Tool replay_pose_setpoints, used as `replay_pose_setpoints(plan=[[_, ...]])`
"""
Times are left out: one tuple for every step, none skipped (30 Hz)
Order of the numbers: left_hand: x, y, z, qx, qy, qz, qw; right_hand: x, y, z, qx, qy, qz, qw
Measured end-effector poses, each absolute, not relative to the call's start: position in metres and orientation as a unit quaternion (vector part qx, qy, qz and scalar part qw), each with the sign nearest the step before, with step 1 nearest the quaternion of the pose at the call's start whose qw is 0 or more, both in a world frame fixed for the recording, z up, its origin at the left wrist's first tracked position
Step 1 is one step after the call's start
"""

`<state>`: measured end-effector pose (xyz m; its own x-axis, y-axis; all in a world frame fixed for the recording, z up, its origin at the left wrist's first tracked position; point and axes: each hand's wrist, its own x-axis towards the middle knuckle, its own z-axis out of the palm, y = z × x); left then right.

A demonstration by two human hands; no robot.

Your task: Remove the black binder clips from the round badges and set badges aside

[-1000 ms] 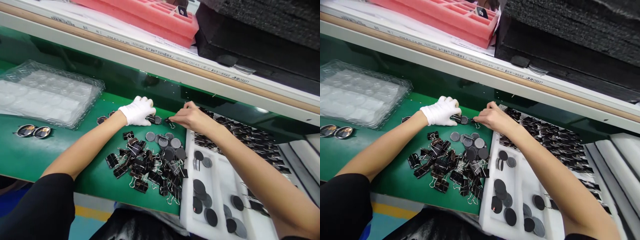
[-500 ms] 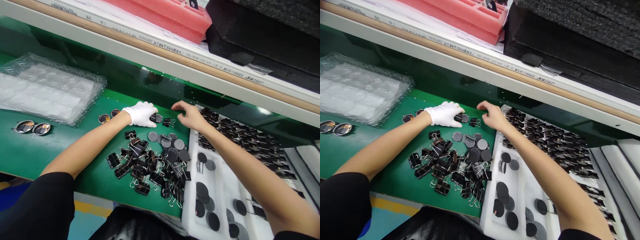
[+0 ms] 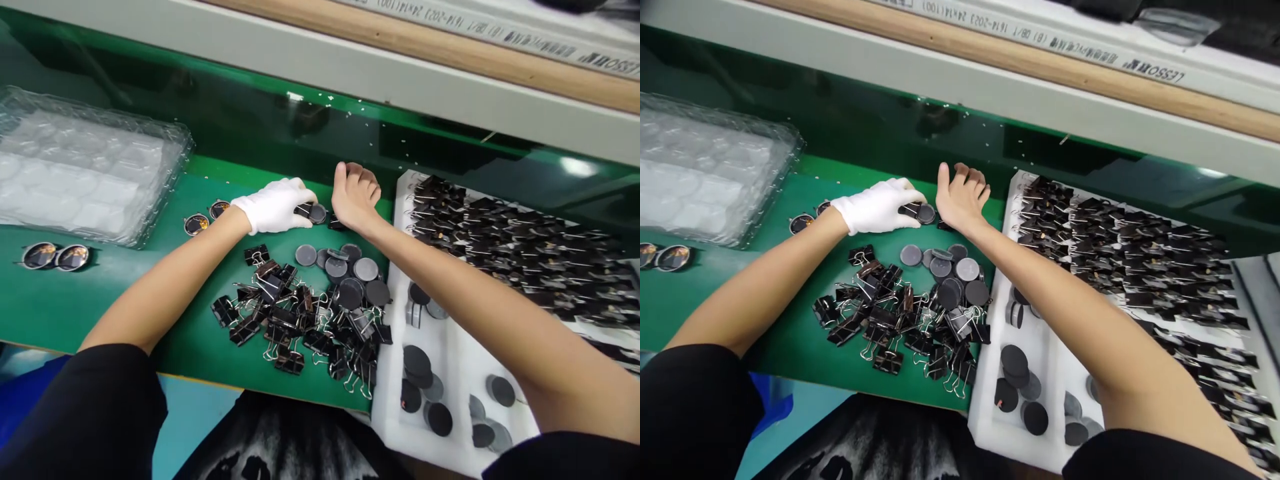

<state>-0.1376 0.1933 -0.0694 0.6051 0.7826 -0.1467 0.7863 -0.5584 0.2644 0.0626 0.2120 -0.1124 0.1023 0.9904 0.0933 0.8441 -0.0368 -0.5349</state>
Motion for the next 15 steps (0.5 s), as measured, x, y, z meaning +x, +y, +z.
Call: replay_pose_setpoints(plan=[[-0.137,0.193,-0.069,0.881,0.446,-0.006,0.156,0.065,0.211,-0.113,-0.697,-0.661,0.156,0.229],[-0.137,0.193,-0.069,0.881,0.446,-0.005,0.158,0.068,0.209,-0.113,-0.698,-0.663,0.16,0.217],[-0.137,0.192,-0.069,0.881,0.445,-0.004,0.16,0.069,0.208,-0.113,-0.704,-0.66,0.165,0.205],[-0.136,0.192,-0.069,0.882,0.442,-0.004,0.162,0.071,0.207,-0.113,-0.71,-0.655,0.169,0.197],[-0.136,0.192,-0.069,0.884,0.439,-0.003,0.164,0.072,0.207,-0.113,-0.713,-0.651,0.171,0.195],[-0.135,0.191,-0.07,0.885,0.435,0.0,0.166,0.072,0.206,-0.114,-0.713,-0.65,0.172,0.199],[-0.135,0.191,-0.07,0.887,0.432,0.004,0.167,0.073,0.206,-0.115,-0.709,-0.651,0.174,0.209],[-0.134,0.191,-0.071,0.888,0.428,0.01,0.168,0.073,0.206,-0.116,-0.705,-0.651,0.176,0.22],[-0.133,0.191,-0.073,0.889,0.425,0.016,0.17,0.074,0.207,-0.118,-0.701,-0.65,0.178,0.231],[-0.132,0.191,-0.074,0.89,0.422,0.021,0.171,0.075,0.207,-0.12,-0.699,-0.65,0.179,0.238],[-0.131,0.191,-0.076,0.891,0.419,0.025,0.172,0.076,0.208,-0.121,-0.697,-0.65,0.179,0.243],[-0.13,0.191,-0.077,0.892,0.417,0.029,0.173,0.077,0.208,-0.123,-0.696,-0.651,0.177,0.244],[-0.129,0.192,-0.079,0.892,0.415,0.033,0.174,0.078,0.208,-0.124,-0.695,-0.654,0.173,0.244],[-0.129,0.192,-0.08,0.893,0.414,0.037,0.173,0.079,0.209,-0.125,-0.694,-0.657,0.17,0.243],[-0.128,0.192,-0.081,0.894,0.412,0.039,0.173,0.079,0.209,-0.125,-0.692,-0.66,0.166,0.241]])
